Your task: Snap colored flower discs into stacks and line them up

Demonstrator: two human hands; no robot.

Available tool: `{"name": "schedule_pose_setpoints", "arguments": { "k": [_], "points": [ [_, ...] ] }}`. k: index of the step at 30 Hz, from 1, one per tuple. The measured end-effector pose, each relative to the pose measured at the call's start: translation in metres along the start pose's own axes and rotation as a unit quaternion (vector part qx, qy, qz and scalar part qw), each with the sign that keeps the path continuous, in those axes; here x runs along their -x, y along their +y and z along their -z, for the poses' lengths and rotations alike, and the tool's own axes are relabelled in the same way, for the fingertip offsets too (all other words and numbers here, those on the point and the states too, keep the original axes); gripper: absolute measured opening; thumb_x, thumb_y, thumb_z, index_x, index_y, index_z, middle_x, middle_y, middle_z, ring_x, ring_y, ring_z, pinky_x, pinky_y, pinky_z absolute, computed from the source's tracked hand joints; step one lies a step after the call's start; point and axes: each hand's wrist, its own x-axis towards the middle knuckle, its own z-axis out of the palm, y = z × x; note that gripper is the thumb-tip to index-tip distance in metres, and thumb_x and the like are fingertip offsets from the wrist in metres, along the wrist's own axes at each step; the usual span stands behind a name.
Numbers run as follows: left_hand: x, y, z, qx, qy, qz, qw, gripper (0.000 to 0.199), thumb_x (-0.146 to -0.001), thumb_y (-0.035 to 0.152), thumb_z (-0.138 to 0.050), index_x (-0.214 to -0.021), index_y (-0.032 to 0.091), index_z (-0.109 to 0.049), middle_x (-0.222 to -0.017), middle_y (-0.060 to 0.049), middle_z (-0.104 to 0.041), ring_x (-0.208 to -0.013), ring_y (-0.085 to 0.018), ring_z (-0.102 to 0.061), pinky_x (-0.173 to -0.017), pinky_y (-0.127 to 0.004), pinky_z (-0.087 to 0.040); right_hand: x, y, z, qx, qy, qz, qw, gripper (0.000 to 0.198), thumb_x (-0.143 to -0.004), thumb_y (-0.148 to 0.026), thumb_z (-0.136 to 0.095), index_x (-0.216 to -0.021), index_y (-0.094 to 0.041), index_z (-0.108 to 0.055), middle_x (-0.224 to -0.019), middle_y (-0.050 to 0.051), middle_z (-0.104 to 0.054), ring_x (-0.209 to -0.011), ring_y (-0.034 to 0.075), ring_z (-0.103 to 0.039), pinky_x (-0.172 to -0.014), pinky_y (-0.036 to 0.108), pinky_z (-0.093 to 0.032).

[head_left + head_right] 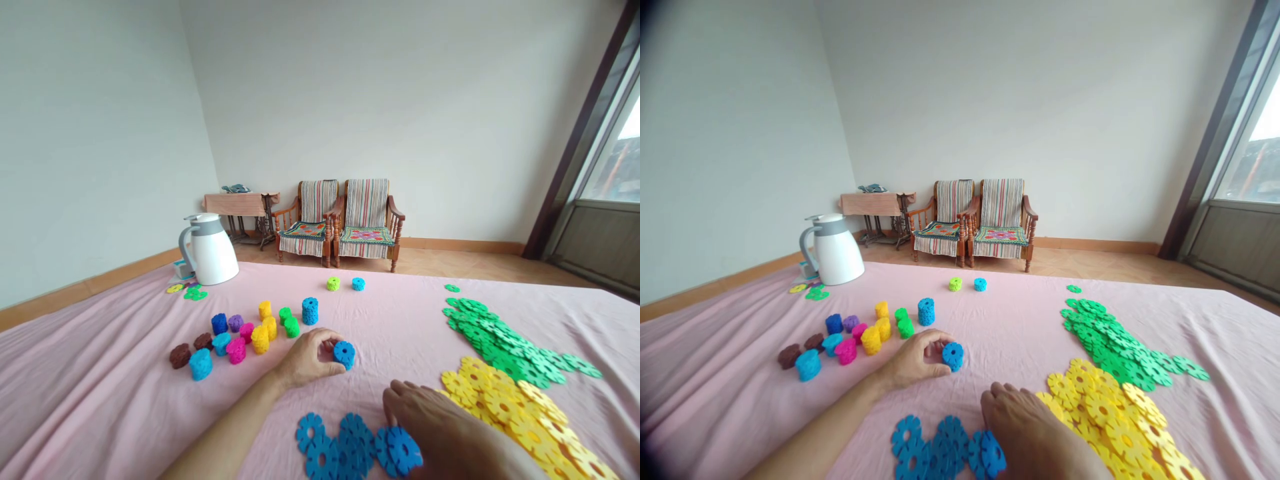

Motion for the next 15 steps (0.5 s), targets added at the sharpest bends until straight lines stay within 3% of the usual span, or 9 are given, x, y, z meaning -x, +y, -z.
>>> {"name": "schedule_pose_setpoints", "arguments": {
  "k": [4,7,10,15],
  "points": [
    [-0.001,-0.003,-0.002,0.017,0.006,0.006,1.0,0.043,-0.064,0.033,-0.074,-0.101,0.016,-0.061,-0.094,-0.004,-0.062,-0.081,-0.016,-0.057,-0.07,-0.024,-0.043,0.0,0.003,-0.001,-0.021,0.009,-0.02,1.0,0.051,-0.053,-0.014,-0.06,-0.104,-0.015,-0.06,-0.112,0.017,-0.059,-0.102,0.032,-0.055,-0.086,0.043,-0.044],
    [-0.001,-0.004,-0.002,0.018,0.009,0.006,1.0,0.042,-0.064,0.033,-0.074,-0.101,0.017,-0.062,-0.094,-0.004,-0.062,-0.082,-0.017,-0.057,-0.07,-0.025,-0.043,-0.002,0.007,0.005,-0.077,0.031,-0.026,0.996,0.036,-0.056,-0.017,-0.056,-0.092,-0.019,-0.058,-0.099,0.009,-0.06,-0.088,0.023,-0.058,-0.074,0.033,-0.045],
    [-0.002,-0.005,-0.002,0.013,0.004,0.0,1.0,0.037,-0.066,0.035,-0.072,-0.097,0.017,-0.064,-0.091,-0.004,-0.062,-0.082,-0.018,-0.057,-0.07,-0.025,-0.043,-0.009,0.01,0.013,-0.123,0.082,-0.012,0.989,0.026,-0.06,-0.016,-0.051,-0.084,-0.02,-0.053,-0.085,0.002,-0.057,-0.073,0.014,-0.053,-0.065,0.027,-0.042],
    [-0.002,-0.008,-0.003,0.04,0.002,0.001,0.999,0.036,-0.067,0.035,-0.071,-0.096,0.014,-0.064,-0.09,-0.005,-0.061,-0.079,-0.018,-0.057,-0.068,-0.025,-0.044,-0.037,0.009,0.015,-0.175,0.183,-0.013,0.967,0.016,-0.062,-0.013,-0.049,-0.077,-0.019,-0.051,-0.077,0.0,-0.053,-0.067,0.011,-0.049,-0.06,0.024,-0.04]
  ]
}}
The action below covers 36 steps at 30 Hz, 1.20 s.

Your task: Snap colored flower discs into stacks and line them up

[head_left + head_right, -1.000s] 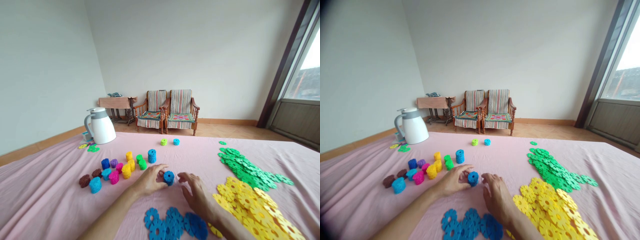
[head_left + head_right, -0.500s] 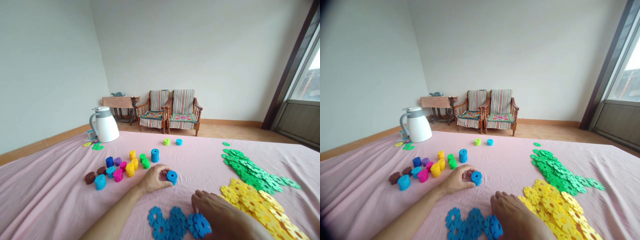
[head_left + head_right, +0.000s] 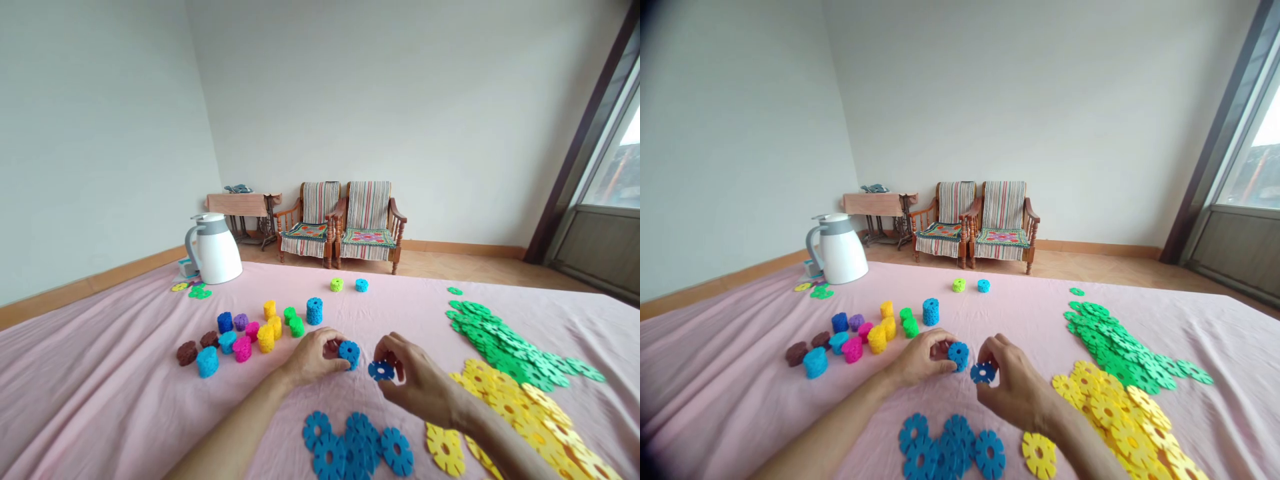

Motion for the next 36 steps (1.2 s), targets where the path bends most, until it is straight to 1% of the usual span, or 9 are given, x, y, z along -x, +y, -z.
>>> {"name": "schedule_pose_setpoints", "arguments": {
  "k": [3,8,14,19,23,27,31,33,36],
  "points": [
    [0.001,-0.001,0.0,-0.003,0.008,0.0,1.0,0.036,-0.066,0.034,-0.071,-0.095,0.015,-0.063,-0.088,-0.004,-0.061,-0.077,-0.017,-0.056,-0.065,-0.024,-0.043,-0.018,0.002,-0.016,-0.036,0.049,-0.016,0.998,0.013,-0.063,-0.015,-0.051,-0.076,-0.018,-0.051,-0.075,0.001,-0.053,-0.066,0.012,-0.05,-0.059,0.024,-0.041],
    [0.001,-0.001,-0.001,-0.03,0.012,0.005,0.999,0.035,-0.064,0.031,-0.071,-0.096,0.018,-0.063,-0.087,-0.002,-0.061,-0.074,-0.015,-0.055,-0.064,-0.024,-0.042,-0.039,0.013,-0.046,-0.087,0.112,-0.043,0.989,0.027,-0.063,-0.016,-0.053,-0.089,-0.018,-0.049,-0.086,0.004,-0.057,-0.075,0.014,-0.055,-0.065,0.027,-0.044],
    [0.0,-0.003,-0.003,-0.046,0.024,-0.003,0.999,0.034,-0.064,0.032,-0.07,-0.093,0.017,-0.064,-0.084,-0.002,-0.062,-0.072,-0.017,-0.056,-0.062,-0.025,-0.042,-0.044,0.023,-0.062,-0.08,0.126,-0.01,0.989,0.038,-0.063,-0.018,-0.055,-0.1,-0.02,-0.047,-0.087,0.002,-0.059,-0.082,0.016,-0.056,-0.075,0.032,-0.044],
    [0.001,-0.002,-0.003,-0.041,0.027,-0.005,0.999,0.033,-0.064,0.029,-0.07,-0.094,0.019,-0.064,-0.084,-0.001,-0.062,-0.073,-0.018,-0.056,-0.063,-0.025,-0.042,-0.044,0.023,-0.06,-0.086,0.123,0.003,0.989,0.039,-0.064,-0.018,-0.056,-0.101,-0.019,-0.047,-0.09,0.003,-0.059,-0.083,0.016,-0.056,-0.076,0.033,-0.045],
    [0.002,-0.001,-0.001,-0.031,0.019,0.008,0.999,0.037,-0.062,0.028,-0.071,-0.097,0.019,-0.063,-0.087,-0.001,-0.062,-0.075,-0.017,-0.056,-0.065,-0.024,-0.043,-0.038,0.019,-0.049,-0.1,0.125,-0.002,0.987,0.031,-0.07,-0.024,-0.054,-0.1,-0.019,-0.049,-0.093,0.005,-0.061,-0.082,0.016,-0.057,-0.072,0.031,-0.046],
    [0.001,0.0,0.0,-0.038,0.009,0.004,0.999,0.037,-0.062,0.028,-0.072,-0.097,0.018,-0.063,-0.087,-0.002,-0.061,-0.077,-0.017,-0.056,-0.066,-0.025,-0.043,-0.018,0.02,-0.038,-0.105,0.153,-0.03,0.982,0.022,-0.081,-0.03,-0.045,-0.099,-0.019,-0.049,-0.082,0.004,-0.062,-0.072,0.015,-0.058,-0.063,0.028,-0.045],
    [0.0,-0.002,-0.001,-0.037,0.015,-0.011,0.999,0.038,-0.062,0.027,-0.074,-0.098,0.017,-0.063,-0.089,-0.004,-0.062,-0.078,-0.017,-0.056,-0.068,-0.026,-0.043,0.012,0.023,-0.034,-0.065,0.16,-0.042,0.984,0.021,-0.085,-0.032,-0.041,-0.099,-0.019,-0.049,-0.072,0.001,-0.06,-0.064,0.014,-0.055,-0.062,0.028,-0.044],
    [0.0,-0.004,-0.002,-0.034,0.012,-0.013,0.999,0.038,-0.063,0.028,-0.073,-0.098,0.018,-0.063,-0.09,-0.004,-0.062,-0.079,-0.017,-0.056,-0.07,-0.026,-0.044,0.023,0.02,-0.031,-0.048,0.14,-0.04,0.988,0.019,-0.086,-0.031,-0.04,-0.097,-0.019,-0.05,-0.072,0.001,-0.059,-0.065,0.014,-0.055,-0.063,0.028,-0.043],
    [0.0,-0.004,-0.002,-0.034,0.008,-0.013,0.999,0.037,-0.065,0.031,-0.072,-0.098,0.018,-0.063,-0.092,-0.004,-0.062,-0.081,-0.017,-0.056,-0.071,-0.025,-0.044,0.035,0.009,-0.024,-0.019,0.055,-0.024,0.998,0.014,-0.082,-0.028,-0.044,-0.086,-0.02,-0.055,-0.074,0.002,-0.06,-0.069,0.015,-0.056,-0.064,0.027,-0.044]
  ]
}}
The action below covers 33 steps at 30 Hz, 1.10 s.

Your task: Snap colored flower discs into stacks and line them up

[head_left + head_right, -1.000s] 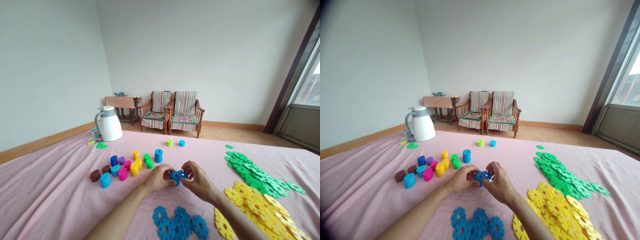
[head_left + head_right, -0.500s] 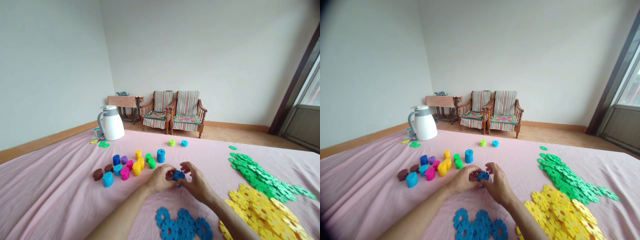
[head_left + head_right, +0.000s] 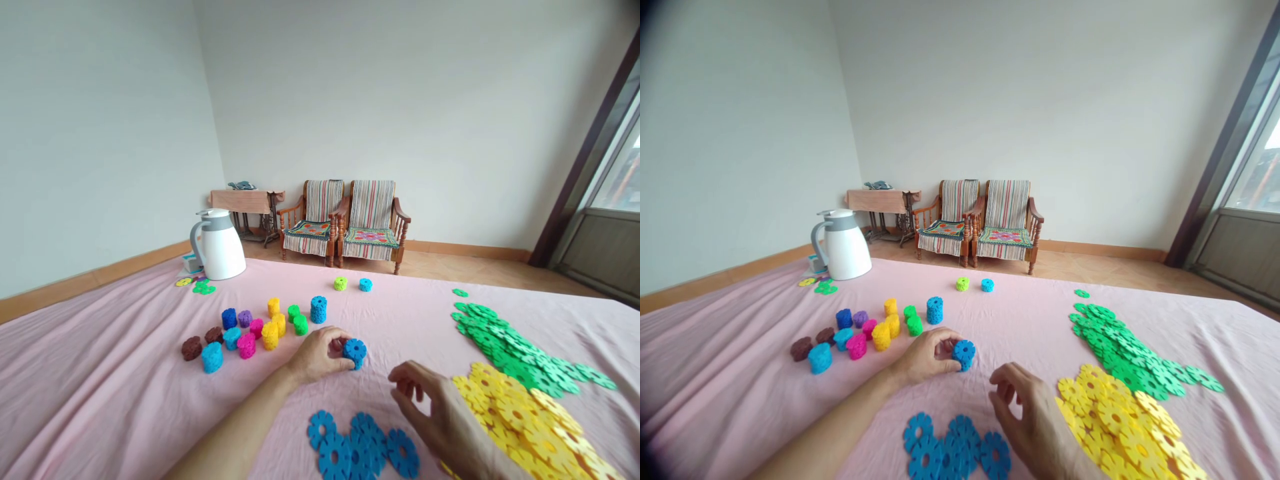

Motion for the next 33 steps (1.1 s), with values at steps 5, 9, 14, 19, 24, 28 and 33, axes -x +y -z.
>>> {"name": "schedule_pose_setpoints", "arguments": {
  "k": [5,9,14,19,24,28,33],
  "points": [
    [0.0,0.001,0.001,-0.002,0.001,-0.004,1.0,0.039,-0.064,0.03,-0.073,-0.099,0.018,-0.063,-0.092,-0.004,-0.063,-0.08,-0.017,-0.057,-0.07,-0.025,-0.044,0.015,-0.01,0.007,0.06,-0.109,0.044,0.991,0.025,-0.062,-0.023,-0.064,-0.087,-0.021,-0.06,-0.091,0.005,-0.061,-0.083,0.021,-0.056,-0.071,0.03,-0.045],
    [0.0,0.002,0.001,0.001,0.001,0.002,1.0,0.042,-0.065,0.031,-0.072,-0.102,0.018,-0.062,-0.095,-0.005,-0.062,-0.082,-0.017,-0.057,-0.072,-0.026,-0.045,0.022,-0.001,0.003,0.085,-0.107,0.052,0.989,0.027,-0.063,-0.021,-0.062,-0.09,-0.022,-0.061,-0.092,0.007,-0.06,-0.085,0.022,-0.056,-0.072,0.03,-0.044],
    [0.0,0.004,0.001,0.009,0.002,-0.003,1.0,0.04,-0.066,0.03,-0.072,-0.102,0.018,-0.062,-0.095,-0.004,-0.062,-0.082,-0.016,-0.057,-0.072,-0.025,-0.045,0.021,-0.001,0.0,0.095,-0.119,0.031,0.988,0.03,-0.057,-0.01,-0.058,-0.085,-0.019,-0.059,-0.091,0.006,-0.059,-0.084,0.02,-0.054,-0.072,0.028,-0.043],
    [0.001,0.006,0.002,0.014,0.005,-0.01,1.0,0.037,-0.067,0.028,-0.07,-0.102,0.018,-0.062,-0.095,-0.003,-0.063,-0.082,-0.016,-0.056,-0.073,-0.025,-0.045,0.019,-0.012,0.004,0.085,-0.123,-0.029,0.988,0.03,-0.051,-0.004,-0.055,-0.076,-0.02,-0.055,-0.084,0.001,-0.059,-0.079,0.016,-0.053,-0.069,0.025,-0.04],
    [0.001,0.005,0.001,0.019,0.004,0.0,1.0,0.038,-0.066,0.03,-0.071,-0.101,0.018,-0.062,-0.096,-0.004,-0.063,-0.082,-0.017,-0.057,-0.073,-0.026,-0.046,0.015,-0.016,0.012,0.032,-0.135,-0.067,0.988,0.023,-0.056,-0.005,-0.052,-0.072,-0.019,-0.056,-0.071,-0.002,-0.06,-0.066,0.012,-0.052,-0.06,0.022,-0.036],
    [0.0,0.003,0.001,0.008,0.003,-0.002,1.0,0.039,-0.064,0.031,-0.072,-0.1,0.018,-0.063,-0.094,-0.004,-0.063,-0.08,-0.017,-0.056,-0.071,-0.025,-0.044,-0.006,-0.009,0.013,-0.057,-0.084,-0.082,0.991,0.008,-0.066,-0.013,-0.05,-0.067,-0.018,-0.055,-0.055,-0.004,-0.054,-0.053,0.009,-0.047,-0.05,0.02,-0.032],
    [0.0,-0.001,0.006,0.01,0.003,0.005,1.0,0.041,-0.062,0.035,-0.074,-0.097,0.017,-0.063,-0.089,-0.004,-0.061,-0.075,-0.015,-0.055,-0.062,-0.023,-0.042,-0.053,0.003,0.002,-0.183,0.001,-0.102,0.978,0.007,-0.07,-0.023,-0.052,-0.071,-0.016,-0.056,-0.056,-0.002,-0.06,-0.053,0.011,-0.053,-0.05,0.021,-0.039]
  ]
}}
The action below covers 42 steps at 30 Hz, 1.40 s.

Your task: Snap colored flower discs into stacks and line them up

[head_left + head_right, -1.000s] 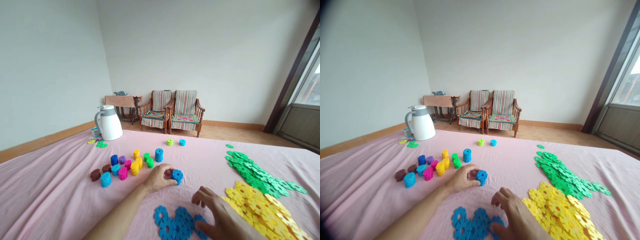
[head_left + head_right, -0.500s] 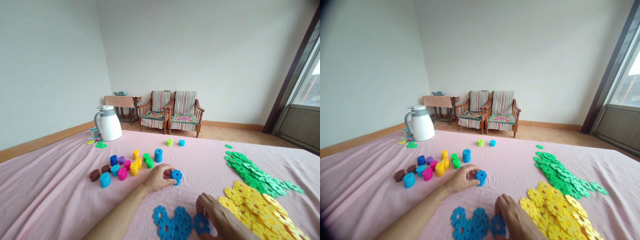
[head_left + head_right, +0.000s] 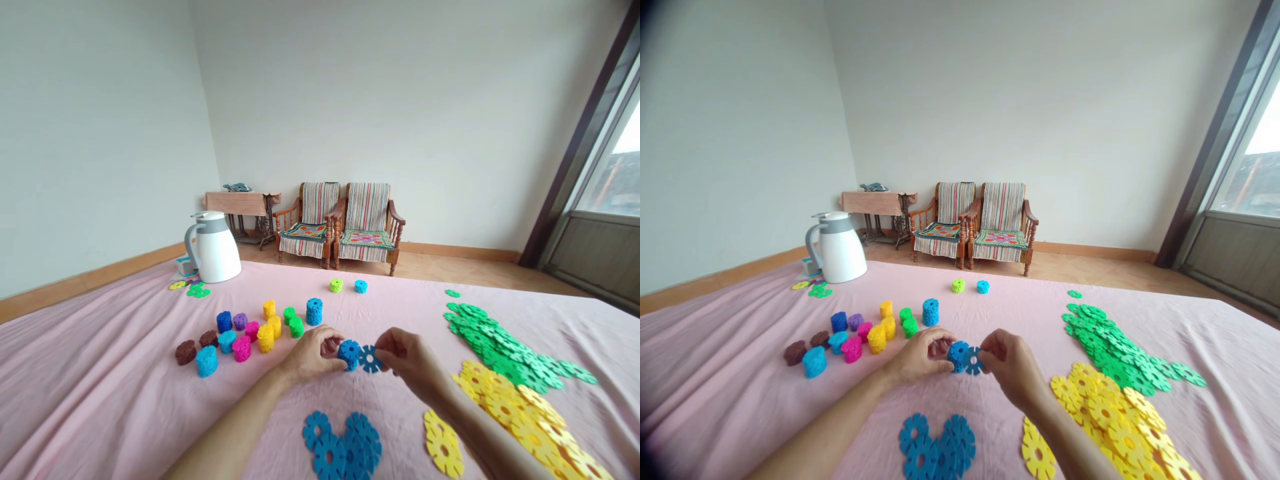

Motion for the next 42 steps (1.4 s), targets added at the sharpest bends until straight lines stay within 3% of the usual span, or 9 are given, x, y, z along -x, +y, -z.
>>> {"name": "schedule_pose_setpoints", "arguments": {
  "k": [4,10,20,24,28,33,42],
  "points": [
    [0.0,-0.006,0.002,0.017,-0.008,0.018,1.0,0.035,-0.065,0.036,-0.071,-0.092,0.014,-0.063,-0.079,-0.003,-0.06,-0.066,-0.013,-0.052,-0.056,-0.022,-0.041,-0.029,0.007,-0.016,-0.031,0.059,-0.032,0.997,0.01,-0.069,-0.025,-0.054,-0.07,-0.016,-0.056,-0.057,0.0,-0.062,-0.054,0.013,-0.059,-0.048,0.022,-0.042],
    [0.0,-0.009,0.001,0.03,-0.008,0.026,0.999,0.028,-0.066,0.032,-0.07,-0.086,0.014,-0.062,-0.073,0.0,-0.058,-0.063,-0.011,-0.05,-0.054,-0.02,-0.039,-0.04,0.019,-0.035,-0.027,0.047,-0.031,0.998,0.006,-0.067,-0.022,-0.053,-0.067,-0.016,-0.055,-0.055,0.001,-0.063,-0.052,0.014,-0.061,-0.046,0.022,-0.042],
    [0.0,-0.004,0.003,0.02,-0.006,0.025,0.999,0.024,-0.065,0.027,-0.068,-0.082,0.014,-0.057,-0.07,0.002,-0.055,-0.059,-0.009,-0.048,-0.052,-0.019,-0.038,-0.033,0.024,-0.027,0.076,0.07,-0.027,0.994,0.012,-0.071,-0.022,-0.046,-0.074,-0.017,-0.057,-0.065,0.002,-0.065,-0.055,0.014,-0.063,-0.051,0.023,-0.042],
    [0.002,0.002,0.007,-0.06,0.011,-0.041,0.997,0.011,-0.063,0.012,-0.057,-0.067,0.016,-0.047,-0.066,0.004,-0.048,-0.054,-0.007,-0.042,-0.05,-0.018,-0.032,-0.022,0.025,-0.024,0.212,0.08,0.009,0.974,0.022,-0.069,-0.012,-0.041,-0.074,-0.019,-0.061,-0.071,0.003,-0.066,-0.064,0.016,-0.061,-0.06,0.024,-0.04],
    [0.002,0.005,0.007,-0.114,-0.012,-0.084,0.99,0.015,-0.056,0.003,-0.047,-0.058,0.016,-0.041,-0.057,0.005,-0.042,-0.052,-0.007,-0.038,-0.05,-0.019,-0.028,-0.01,0.021,-0.029,0.307,0.062,0.041,0.949,0.026,-0.068,-0.007,-0.038,-0.071,-0.019,-0.061,-0.073,0.005,-0.065,-0.071,0.017,-0.059,-0.062,0.024,-0.035],
    [0.003,0.006,0.005,-0.153,-0.017,-0.104,0.983,0.013,-0.057,0.004,-0.046,-0.061,0.017,-0.044,-0.06,0.004,-0.045,-0.054,-0.008,-0.041,-0.05,-0.02,-0.027,-0.008,0.016,-0.035,0.347,0.049,0.052,0.935,0.025,-0.069,-0.007,-0.038,-0.073,-0.019,-0.059,-0.072,0.004,-0.062,-0.067,0.016,-0.057,-0.057,0.024,-0.03],
    [0.004,0.007,0.004,-0.184,-0.021,-0.118,0.976,0.015,-0.059,0.004,-0.046,-0.065,0.017,-0.049,-0.062,0.003,-0.048,-0.057,-0.01,-0.045,-0.052,-0.02,-0.031,-0.007,0.011,-0.037,0.342,0.037,0.056,0.937,0.025,-0.071,-0.005,-0.038,-0.075,-0.018,-0.059,-0.074,0.005,-0.061,-0.068,0.015,-0.057,-0.058,0.023,-0.029]
  ]
}}
